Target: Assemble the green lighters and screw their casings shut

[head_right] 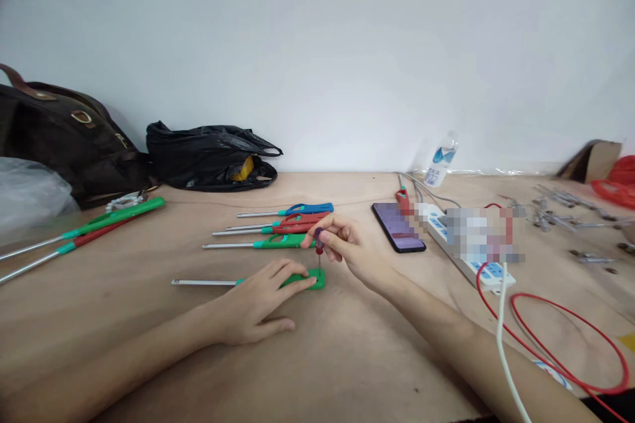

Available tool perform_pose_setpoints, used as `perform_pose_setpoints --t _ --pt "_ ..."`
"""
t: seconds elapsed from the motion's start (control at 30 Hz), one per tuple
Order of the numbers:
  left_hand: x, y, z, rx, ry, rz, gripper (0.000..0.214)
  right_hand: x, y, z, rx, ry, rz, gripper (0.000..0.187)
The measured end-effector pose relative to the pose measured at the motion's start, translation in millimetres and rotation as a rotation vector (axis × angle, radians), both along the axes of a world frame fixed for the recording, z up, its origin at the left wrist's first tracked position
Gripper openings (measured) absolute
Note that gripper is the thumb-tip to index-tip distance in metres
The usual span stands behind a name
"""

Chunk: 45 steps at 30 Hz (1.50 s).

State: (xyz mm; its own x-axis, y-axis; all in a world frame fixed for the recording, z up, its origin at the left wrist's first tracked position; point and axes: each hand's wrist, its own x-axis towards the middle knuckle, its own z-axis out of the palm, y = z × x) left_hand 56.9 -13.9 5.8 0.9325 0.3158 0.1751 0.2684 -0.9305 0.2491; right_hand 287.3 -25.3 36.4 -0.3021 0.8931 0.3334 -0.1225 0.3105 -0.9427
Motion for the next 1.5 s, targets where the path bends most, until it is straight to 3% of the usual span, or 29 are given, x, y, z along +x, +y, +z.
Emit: perform_pose_setpoints --t 0.23,1.23,1.33,1.5 --pt "-0.3 -0.4 0.6 -0.01 -0.019 -0.002 0.056 0.2 1.0 -2.6 -0.019 0.066 0.057 0.023" --pt "-0.4 -1.5 3.0 -0.012 0.029 0.008 0.058 5.2 -0.3 4.7 0.018 -0.012 0.02 0.025" --pt "-0.4 -1.3 3.1 -0.011 0.012 0.008 0.057 4.7 -1.1 4.8 0.007 -0.007 0.045 0.033" --pt "-0.6 -0.9 2.5 -0.015 -0.003 0.0 0.056 4.5 -0.9 3.1 -0.014 0.056 0.108 0.025"
